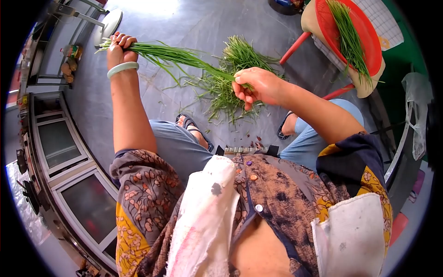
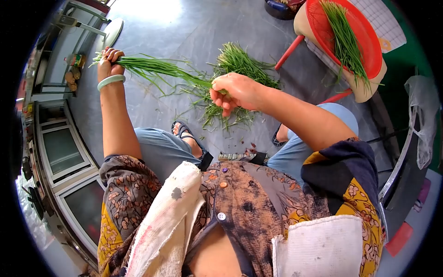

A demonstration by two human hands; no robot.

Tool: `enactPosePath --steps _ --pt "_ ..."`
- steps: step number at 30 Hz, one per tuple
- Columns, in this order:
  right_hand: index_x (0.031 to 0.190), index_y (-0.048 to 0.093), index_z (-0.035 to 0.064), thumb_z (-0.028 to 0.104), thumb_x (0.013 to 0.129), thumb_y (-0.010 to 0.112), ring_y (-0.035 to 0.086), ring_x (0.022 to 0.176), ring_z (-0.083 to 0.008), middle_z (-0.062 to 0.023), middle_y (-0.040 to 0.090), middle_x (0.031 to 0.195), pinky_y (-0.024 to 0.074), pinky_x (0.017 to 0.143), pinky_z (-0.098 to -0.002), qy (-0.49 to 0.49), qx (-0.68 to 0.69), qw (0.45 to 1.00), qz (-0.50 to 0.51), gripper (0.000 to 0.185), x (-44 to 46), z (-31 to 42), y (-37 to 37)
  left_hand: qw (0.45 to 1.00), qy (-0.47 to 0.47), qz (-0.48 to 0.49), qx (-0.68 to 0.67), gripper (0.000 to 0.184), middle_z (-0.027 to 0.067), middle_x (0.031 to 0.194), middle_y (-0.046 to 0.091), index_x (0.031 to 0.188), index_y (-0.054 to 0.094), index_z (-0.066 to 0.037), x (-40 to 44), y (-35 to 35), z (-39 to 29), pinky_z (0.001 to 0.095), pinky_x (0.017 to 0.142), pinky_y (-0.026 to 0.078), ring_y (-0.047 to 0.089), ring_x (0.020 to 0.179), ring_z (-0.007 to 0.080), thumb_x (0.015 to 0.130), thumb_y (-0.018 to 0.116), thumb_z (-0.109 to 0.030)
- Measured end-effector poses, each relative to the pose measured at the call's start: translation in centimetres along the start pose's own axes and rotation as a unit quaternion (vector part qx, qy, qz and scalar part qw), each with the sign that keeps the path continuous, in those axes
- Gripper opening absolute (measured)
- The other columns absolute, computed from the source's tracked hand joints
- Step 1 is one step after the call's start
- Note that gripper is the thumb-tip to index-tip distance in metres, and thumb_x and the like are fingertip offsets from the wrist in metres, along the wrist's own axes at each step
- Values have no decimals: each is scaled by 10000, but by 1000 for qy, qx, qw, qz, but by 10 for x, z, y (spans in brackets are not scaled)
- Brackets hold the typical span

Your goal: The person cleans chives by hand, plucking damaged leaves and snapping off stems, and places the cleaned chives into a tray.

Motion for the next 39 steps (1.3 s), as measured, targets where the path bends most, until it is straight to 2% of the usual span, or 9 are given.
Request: enactPosePath --steps 13,17,19,21,25,29,33,36,39 --pt "730 535 64 169 826 483 407 489 -105 -2 453 617 527 569 -352 -45 43 972 -228 152 32 -23 -50 976 179 71 105 237 -13 673 400 890 478 -73 -46 70 -2 241 476 273 299 518 90 1027 376 -237" --pt "978 632 -3 185 863 557 626 702 -221 -108 597 771 542 630 -393 -11 -263 953 -151 233 39 -33 -29 982 153 52 102 198 -12 668 408 922 470 -66 -44 64 8 246 463 272 312 519 92 1020 401 -224" --pt "1169 574 7 219 873 566 636 901 -362 -227 641 960 519 776 -432 -217 -529 811 -125 364 39 -29 -18 980 144 60 126 203 -8 666 411 926 469 -65 -45 66 21 248 462 278 321 515 94 1015 418 -240" --pt "1391 349 46 305 883 582 587 1023 -399 -264 610 1079 467 873 -457 24 -645 762 -60 615 30 -38 -13 979 131 45 149 219 -3 667 421 923 470 -60 -50 71 34 250 458 283 335 510 98 1008 439 -260" --pt "1111 588 29 350 914 511 597 989 -365 -198 624 1037 465 861 -448 26 -707 707 -4 384 38 -39 -19 968 89 83 218 190 17 711 498 924 495 -68 -62 80 58 264 528 395 459 570 130 996 465 -241" --pt "996 615 62 239 835 627 564 1047 -319 -130 585 1094 461 879 -411 -63 -673 737 -18 239 27 -10 -22 953 54 113 277 202 65 809 592 949 520 -52 -77 86 85 306 640 493 586 696 176 991 475 -244" --pt "1265 494 17 228 798 685 521 1189 -299 -195 528 1267 436 979 -380 -146 -546 814 -131 547 20 38 -46 940 7 141 311 217 111 894 635 966 533 -39 -96 97 114 342 734 533 633 796 208 988 480 -248" --pt "1411 290 11 271 839 680 487 1222 -293 -244 473 1316 436 978 -381 -291 -247 917 -118 739 28 61 -44 936 -27 133 325 246 115 909 640 965 552 -28 -107 99 137 340 732 537 634 809 202 985 490 -265" --pt "1442 234 56 27 828 669 484 1142 -169 -62 443 1303 382 1003 -330 -467 -117 876 3 753 30 78 -4 937 -78 128 316 264 100 894 637 963 558 -29 -116 114 166 323 707 533 622 800 180 983 497 -285"
Point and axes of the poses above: each hand's wrist, its own x-axis towards the middle knuckle, its own y-axis out of the palm, z = x × y, the point moved 6 cm from there along x, towards the middle knuckle
